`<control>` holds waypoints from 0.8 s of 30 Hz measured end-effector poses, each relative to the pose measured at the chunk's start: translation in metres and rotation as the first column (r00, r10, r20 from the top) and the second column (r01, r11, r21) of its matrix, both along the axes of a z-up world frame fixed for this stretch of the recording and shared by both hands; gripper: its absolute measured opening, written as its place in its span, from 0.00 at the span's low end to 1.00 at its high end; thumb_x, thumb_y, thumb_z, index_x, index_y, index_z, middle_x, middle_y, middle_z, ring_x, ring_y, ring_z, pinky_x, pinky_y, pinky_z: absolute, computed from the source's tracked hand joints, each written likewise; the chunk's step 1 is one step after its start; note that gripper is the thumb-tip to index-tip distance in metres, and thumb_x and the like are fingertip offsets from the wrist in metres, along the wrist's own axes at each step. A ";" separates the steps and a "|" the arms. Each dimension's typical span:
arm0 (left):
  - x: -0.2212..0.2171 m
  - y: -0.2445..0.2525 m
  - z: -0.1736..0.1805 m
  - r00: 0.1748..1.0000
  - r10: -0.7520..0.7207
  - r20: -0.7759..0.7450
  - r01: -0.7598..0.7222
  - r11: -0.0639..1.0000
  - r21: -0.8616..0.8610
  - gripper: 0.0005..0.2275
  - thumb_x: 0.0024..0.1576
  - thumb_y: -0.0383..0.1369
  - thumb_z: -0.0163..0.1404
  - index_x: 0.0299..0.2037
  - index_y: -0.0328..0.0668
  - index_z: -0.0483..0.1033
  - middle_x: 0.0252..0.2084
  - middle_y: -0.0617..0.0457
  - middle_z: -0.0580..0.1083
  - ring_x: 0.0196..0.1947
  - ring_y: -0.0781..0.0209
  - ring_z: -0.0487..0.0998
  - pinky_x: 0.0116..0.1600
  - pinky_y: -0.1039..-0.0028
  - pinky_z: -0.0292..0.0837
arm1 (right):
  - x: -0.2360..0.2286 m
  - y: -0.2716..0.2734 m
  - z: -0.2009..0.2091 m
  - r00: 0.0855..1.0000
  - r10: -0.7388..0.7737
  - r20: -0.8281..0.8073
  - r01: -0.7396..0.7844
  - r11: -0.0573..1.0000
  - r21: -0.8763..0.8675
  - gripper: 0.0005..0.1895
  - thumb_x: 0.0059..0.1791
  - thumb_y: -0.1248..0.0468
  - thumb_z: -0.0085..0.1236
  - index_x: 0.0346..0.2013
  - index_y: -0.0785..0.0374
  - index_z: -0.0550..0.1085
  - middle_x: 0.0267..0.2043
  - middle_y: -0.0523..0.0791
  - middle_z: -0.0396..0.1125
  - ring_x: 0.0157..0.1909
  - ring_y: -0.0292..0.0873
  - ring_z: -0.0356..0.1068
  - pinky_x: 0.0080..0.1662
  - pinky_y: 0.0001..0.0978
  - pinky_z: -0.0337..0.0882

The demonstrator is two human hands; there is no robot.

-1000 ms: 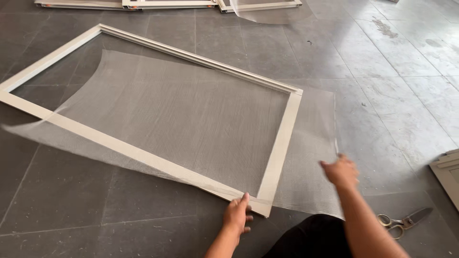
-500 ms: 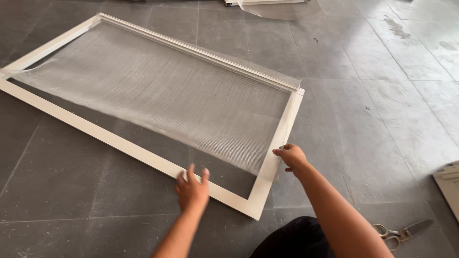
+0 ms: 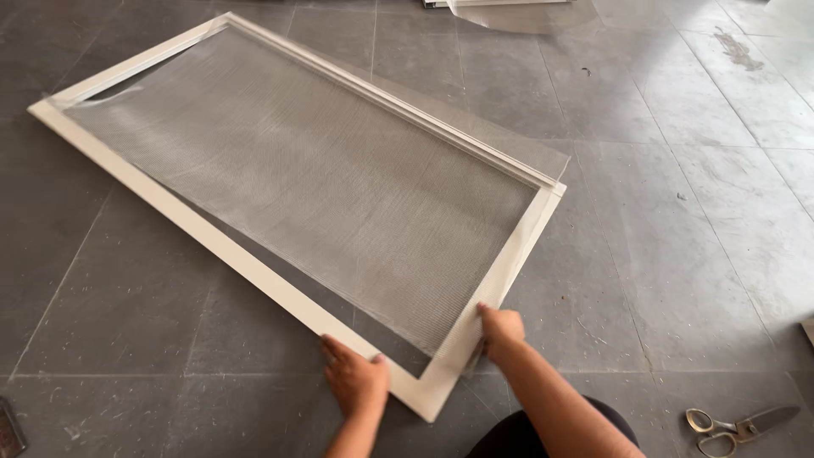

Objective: The person installs a mesh screen into a white window frame. They use a flat tool to press the screen into the frame groove, then flip the frame and repeat the process on the opposite side to secure the screen.

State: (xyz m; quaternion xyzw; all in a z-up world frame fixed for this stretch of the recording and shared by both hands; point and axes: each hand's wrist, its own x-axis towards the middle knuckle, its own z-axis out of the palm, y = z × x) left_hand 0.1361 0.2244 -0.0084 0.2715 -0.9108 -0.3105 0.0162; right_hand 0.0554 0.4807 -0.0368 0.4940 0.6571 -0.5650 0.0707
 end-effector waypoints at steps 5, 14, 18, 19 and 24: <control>-0.014 -0.133 -0.027 0.987 0.072 0.147 -0.072 0.997 -0.005 0.43 0.46 0.32 0.61 0.73 0.34 0.51 0.70 0.35 0.64 0.69 0.41 0.66 0.71 0.60 0.64 | 0.073 -0.124 0.012 0.987 -0.152 0.049 0.160 0.922 -0.354 0.26 0.52 0.59 0.57 0.60 0.73 0.68 0.59 0.60 0.68 0.57 0.63 0.72 0.50 0.62 0.76; -0.009 -0.337 0.021 0.971 -0.014 0.237 -0.027 0.985 0.171 0.32 0.55 0.36 0.56 0.72 0.55 0.60 0.71 0.47 0.65 0.70 0.47 0.66 0.70 0.60 0.63 | 0.147 -0.255 0.037 0.934 0.349 0.076 -0.188 0.663 -0.725 0.30 0.55 0.58 0.50 0.68 0.71 0.57 0.66 0.65 0.59 0.65 0.62 0.66 0.62 0.54 0.74; 0.010 -0.408 0.076 0.947 0.196 0.254 -0.200 0.980 -0.013 0.30 0.58 0.34 0.54 0.72 0.48 0.58 0.71 0.44 0.62 0.70 0.44 0.64 0.70 0.56 0.61 | 0.139 -0.271 0.066 0.862 0.506 0.035 -0.361 0.660 -0.659 0.31 0.55 0.57 0.54 0.63 0.81 0.64 0.59 0.64 0.65 0.54 0.54 0.70 0.57 0.47 0.78; 0.017 -0.424 0.083 0.923 0.265 0.280 -0.259 0.964 -0.057 0.30 0.59 0.34 0.54 0.72 0.47 0.57 0.71 0.43 0.61 0.69 0.43 0.64 0.69 0.54 0.61 | 0.135 -0.284 0.071 0.858 0.512 0.041 -0.369 0.669 -0.645 0.30 0.55 0.57 0.53 0.63 0.79 0.64 0.58 0.62 0.67 0.52 0.52 0.71 0.55 0.46 0.79; 0.050 -0.494 0.064 0.668 0.617 0.416 -0.607 0.775 -0.174 0.29 0.59 0.39 0.56 0.67 0.29 0.61 0.67 0.35 0.64 0.63 0.41 0.72 0.61 0.58 0.74 | 0.130 -0.340 0.082 0.810 0.580 0.084 -0.429 0.685 -0.589 0.29 0.54 0.52 0.51 0.61 0.74 0.66 0.54 0.58 0.73 0.47 0.50 0.77 0.49 0.44 0.81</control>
